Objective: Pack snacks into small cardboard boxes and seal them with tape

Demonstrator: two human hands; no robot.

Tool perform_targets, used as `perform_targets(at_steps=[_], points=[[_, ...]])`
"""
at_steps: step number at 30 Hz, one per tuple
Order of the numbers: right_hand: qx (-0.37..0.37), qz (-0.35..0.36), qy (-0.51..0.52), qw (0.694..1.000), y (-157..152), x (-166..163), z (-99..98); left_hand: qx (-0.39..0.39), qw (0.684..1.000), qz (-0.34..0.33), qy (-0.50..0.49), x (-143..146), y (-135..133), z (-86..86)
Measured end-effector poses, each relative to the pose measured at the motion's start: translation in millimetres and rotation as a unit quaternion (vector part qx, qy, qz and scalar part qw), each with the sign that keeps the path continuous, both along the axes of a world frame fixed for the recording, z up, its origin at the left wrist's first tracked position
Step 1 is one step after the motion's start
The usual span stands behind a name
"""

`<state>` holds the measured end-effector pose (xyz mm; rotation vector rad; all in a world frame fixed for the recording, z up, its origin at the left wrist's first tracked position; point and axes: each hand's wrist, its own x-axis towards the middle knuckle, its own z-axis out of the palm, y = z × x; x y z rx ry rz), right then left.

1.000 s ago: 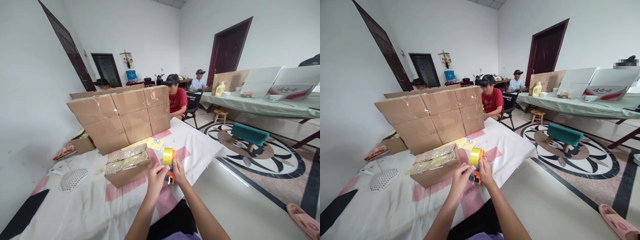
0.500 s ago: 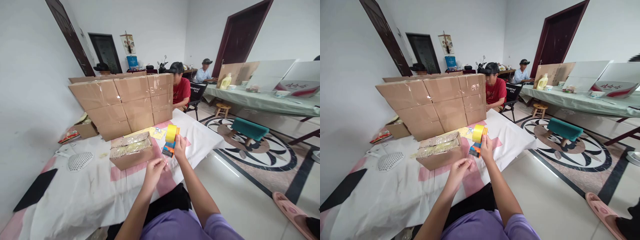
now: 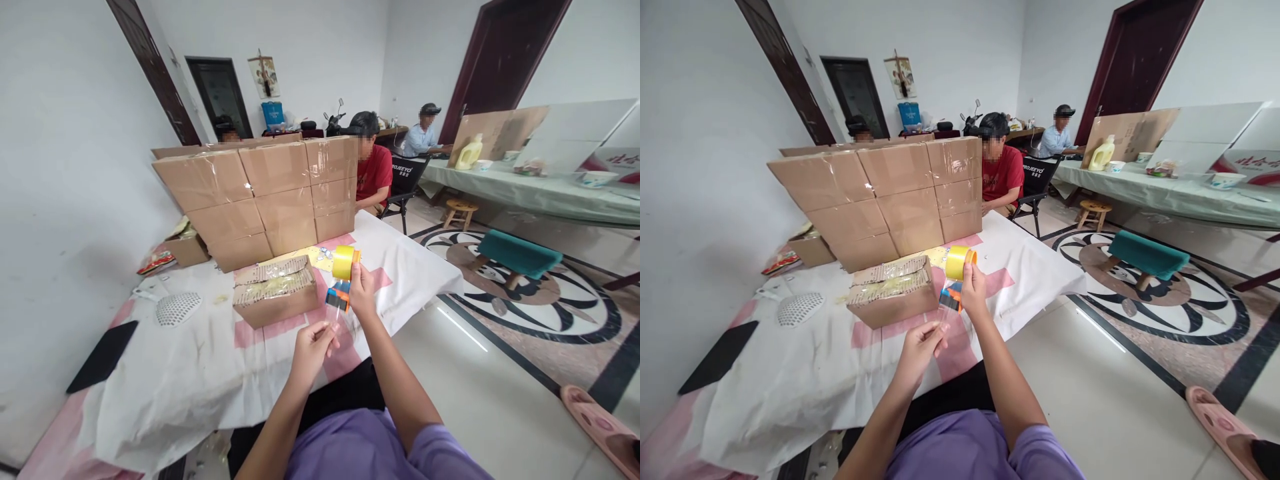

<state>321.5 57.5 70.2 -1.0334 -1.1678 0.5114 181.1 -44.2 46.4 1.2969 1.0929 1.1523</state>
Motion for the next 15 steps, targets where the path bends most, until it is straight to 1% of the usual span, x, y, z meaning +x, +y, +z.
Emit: perform_targets(at_steps=[2, 4, 8, 11, 13, 15], points=[[0.0, 0.015, -0.004, 1.0, 0.0, 1.7, 2.9, 0.001, 1.0, 0.005, -0.001, -1.1, -1.8, -1.6], [-0.006, 0.032, 0.023, 0.999, -1.1, 1.9, 6.9, 0.008, 1.0, 0.006, 0.01, -0.2, -2.0, -5.3], [-0.023, 0.075, 0.117, 0.99, -6.6, -5.7, 11.7, 0.02, 0.999, 0.004, 0.041, 8.5, -0.8, -16.9], [-0.05, 0.107, 0.193, 0.974, -17.1, -11.7, 10.4, 0.028, 0.997, 0.01, 0.077, 11.6, -0.6, -25.3], [-0.078, 0.13, 0.232, 0.961, -30.3, -7.5, 9.6, 0.039, 0.992, 0.04, 0.116, 1.1, 1.3, -28.4], [-0.105, 0.161, 0.242, 0.951, -47.9, 7.6, 10.2, 0.048, 0.98, 0.11, 0.157, -24.0, 5.5, -28.6]])
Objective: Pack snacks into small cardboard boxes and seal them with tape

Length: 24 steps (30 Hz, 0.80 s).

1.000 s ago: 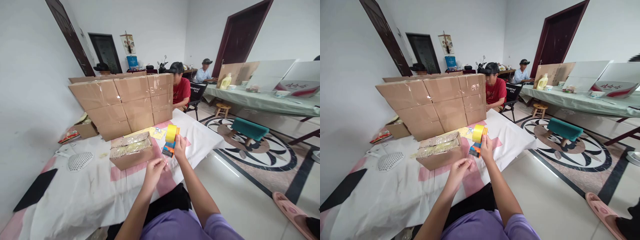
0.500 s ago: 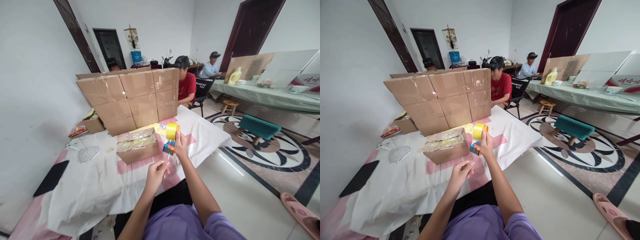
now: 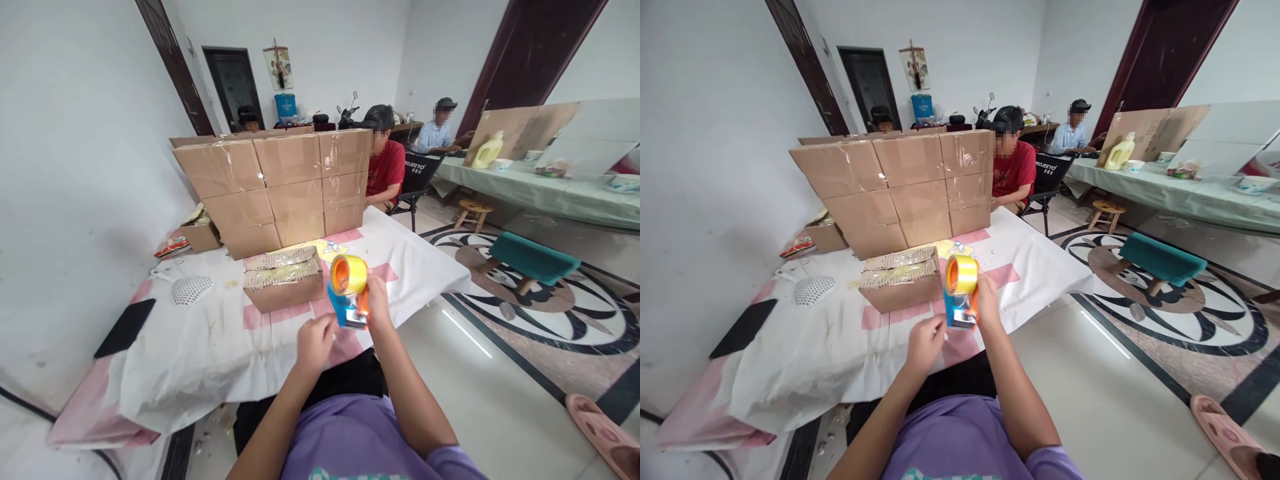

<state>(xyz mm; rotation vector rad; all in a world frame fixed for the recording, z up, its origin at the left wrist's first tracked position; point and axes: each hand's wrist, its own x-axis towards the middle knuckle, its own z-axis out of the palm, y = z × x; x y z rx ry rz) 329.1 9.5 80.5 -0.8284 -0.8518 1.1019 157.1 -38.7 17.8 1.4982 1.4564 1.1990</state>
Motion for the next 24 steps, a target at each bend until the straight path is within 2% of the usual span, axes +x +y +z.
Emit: perform_targets(at_steps=[2, 4, 6, 8, 12, 15, 18, 21, 23, 24], points=[[0.006, -0.005, -0.008, 1.0, -16.1, 24.1, 1.5, 0.014, 0.995, 0.094, 0.025, -35.2, 4.8, 2.1], [0.021, -0.083, -0.016, 0.996, -21.5, 50.1, 2.6, 0.028, 0.984, 0.172, 0.031, -68.9, 7.1, 5.2], [0.025, -0.171, -0.031, 0.984, -9.3, 68.6, 2.3, 0.057, 0.977, 0.207, 0.012, -89.6, 6.4, 9.5], [0.02, -0.188, -0.074, 0.979, 19.6, 74.5, -0.8, 0.087, 0.977, 0.193, -0.038, -94.7, 4.6, 16.0], [-0.013, -0.121, -0.202, 0.972, 89.6, 57.6, -17.3, 0.088, 0.978, 0.103, -0.16, -83.8, 6.6, 33.0], [-0.031, -0.099, -0.244, 0.964, 119.9, 45.7, -28.6, 0.069, 0.978, 0.047, -0.191, -82.3, 9.9, 43.2], [-0.043, -0.105, -0.29, 0.95, 129.3, 51.0, -30.7, 0.051, 0.981, 0.025, -0.185, -87.7, 8.4, 49.4], [-0.056, -0.172, -0.333, 0.926, 125.7, 61.5, -21.4, 0.036, 0.988, 0.009, -0.148, -91.1, 2.9, 52.8], [-0.032, -0.208, -0.358, 0.91, 115.6, 55.9, -8.9, 0.032, 0.993, 0.008, -0.114, -90.6, -0.4, 54.9], [0.005, -0.195, -0.374, 0.907, 108.0, 46.7, -1.0, 0.029, 0.994, 0.007, -0.101, -89.5, -1.5, 56.1]])
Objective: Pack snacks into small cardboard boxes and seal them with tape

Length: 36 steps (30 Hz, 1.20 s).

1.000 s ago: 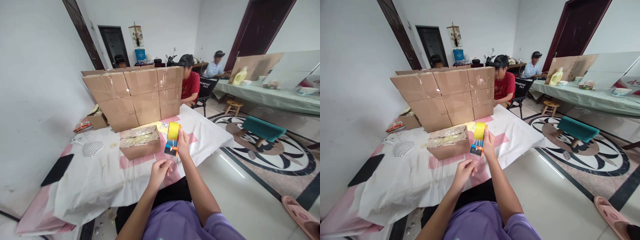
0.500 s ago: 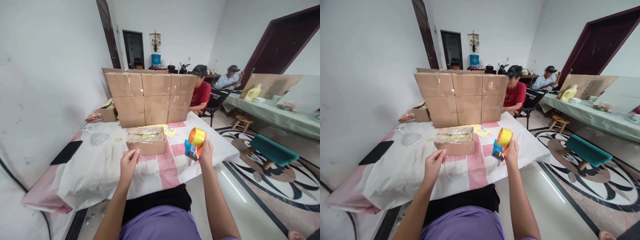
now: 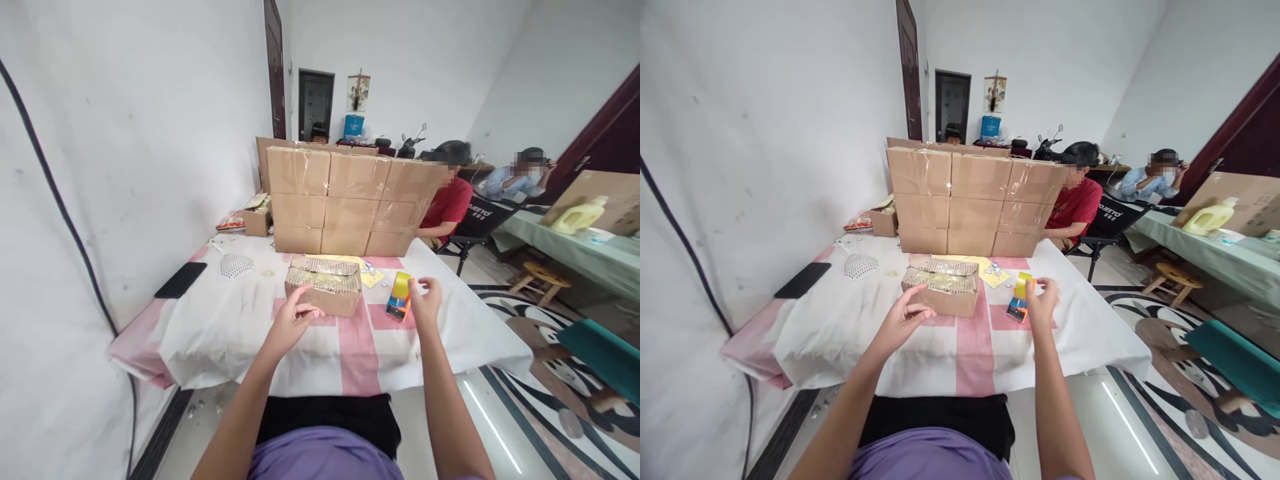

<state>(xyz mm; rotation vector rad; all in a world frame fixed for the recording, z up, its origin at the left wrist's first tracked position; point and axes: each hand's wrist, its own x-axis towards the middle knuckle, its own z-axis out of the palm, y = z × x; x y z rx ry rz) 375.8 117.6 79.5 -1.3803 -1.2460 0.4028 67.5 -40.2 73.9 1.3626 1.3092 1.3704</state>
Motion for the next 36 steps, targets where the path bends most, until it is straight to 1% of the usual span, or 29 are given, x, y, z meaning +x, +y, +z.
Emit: perform_targets(at_steps=[1, 2, 3, 4, 5, 6, 7, 9, 10, 12, 14, 16, 18, 20, 22, 24, 25, 26, 27, 29, 30, 31, 33, 36], points=[[0.03, 0.053, -0.028, 0.998, -8.9, -13.5, 8.7, -0.002, 1.0, -0.002, 0.01, 1.3, -0.8, 1.5], [0.06, 0.139, -0.062, 0.987, -18.8, -30.5, 17.9, -0.003, 1.0, -0.006, 0.02, 2.7, -1.2, 3.3], [0.084, 0.229, -0.09, 0.966, -29.0, -50.0, 27.5, -0.002, 1.0, -0.011, 0.028, 4.0, -1.5, 5.5], [0.092, 0.311, -0.126, 0.938, -38.8, -70.4, 37.1, 0.001, 0.999, -0.015, 0.034, 5.1, -1.7, 8.0], [0.094, 0.362, -0.16, 0.913, -47.7, -90.4, 46.4, 0.006, 0.999, -0.018, 0.037, 5.7, -1.7, 10.7], [0.092, 0.393, -0.194, 0.894, -55.1, -108.8, 55.3, 0.012, 0.999, -0.02, 0.037, 5.6, -1.6, 13.3], [0.084, 0.41, -0.227, 0.879, -60.6, -124.7, 63.4, 0.018, 0.999, -0.02, 0.035, 4.6, -1.1, 15.8], [0.068, 0.418, -0.281, 0.861, -65.4, -148.5, 77.0, 0.021, 0.999, -0.012, 0.027, -0.9, 1.3, 19.4], [0.063, 0.422, -0.3, 0.853, -64.9, -156.5, 82.6, 0.014, 1.0, 0.0, 0.024, -5.7, 3.3, 20.4], [0.063, 0.432, -0.316, 0.842, -59.1, -167.0, 92.0, -0.024, 0.999, 0.023, 0.02, -19.4, 8.2, 20.7], [0.069, 0.425, -0.305, 0.85, -49.0, -172.6, 100.8, -0.079, 0.996, 0.042, 0.027, -36.6, 12.6, 18.7], [0.072, 0.402, -0.281, 0.868, -36.5, -175.5, 110.0, -0.114, 0.99, 0.067, 0.042, -53.2, 14.5, 14.6], [0.068, 0.4, -0.253, 0.878, -23.6, -177.6, 118.5, -0.107, 0.987, 0.109, 0.052, -64.9, 13.0, 9.4], [0.043, 0.436, -0.216, 0.873, -10.7, -180.8, 124.0, -0.054, 0.984, 0.162, 0.056, -69.7, 9.3, 4.9], [-0.01, 0.487, -0.181, 0.854, 2.5, -187.3, 124.5, 0.037, 0.968, 0.241, 0.052, -68.3, 6.1, 3.5], [-0.064, 0.515, -0.185, 0.834, 17.3, -198.2, 118.9, 0.125, 0.938, 0.32, 0.053, -64.0, 6.9, 5.5], [-0.081, 0.516, -0.206, 0.828, 25.4, -205.0, 114.0, 0.151, 0.927, 0.338, 0.066, -61.7, 9.6, 7.3], [-0.092, 0.509, -0.232, 0.824, 33.7, -212.2, 108.1, 0.16, 0.925, 0.331, 0.096, -59.4, 13.9, 9.1], [-0.099, 0.499, -0.259, 0.821, 41.9, -219.3, 101.4, 0.151, 0.929, 0.305, 0.143, -57.4, 19.6, 10.3], [-0.109, 0.476, -0.301, 0.819, 56.4, -231.4, 87.4, 0.094, 0.935, 0.22, 0.261, -53.4, 33.2, 9.8], [-0.113, 0.465, -0.316, 0.819, 62.0, -235.6, 80.8, 0.06, 0.929, 0.186, 0.315, -51.4, 39.8, 7.7], [-0.116, 0.455, -0.33, 0.819, 66.1, -238.4, 74.7, 0.031, 0.919, 0.166, 0.357, -49.4, 45.6, 4.6], [-0.112, 0.438, -0.359, 0.817, 69.6, -240.1, 64.8, -0.003, 0.902, 0.162, 0.401, -45.5, 53.4, -3.6], [-0.089, 0.421, -0.386, 0.816, 68.3, -236.8, 55.6, -0.013, 0.889, 0.182, 0.42, -40.5, 56.1, -14.7]])
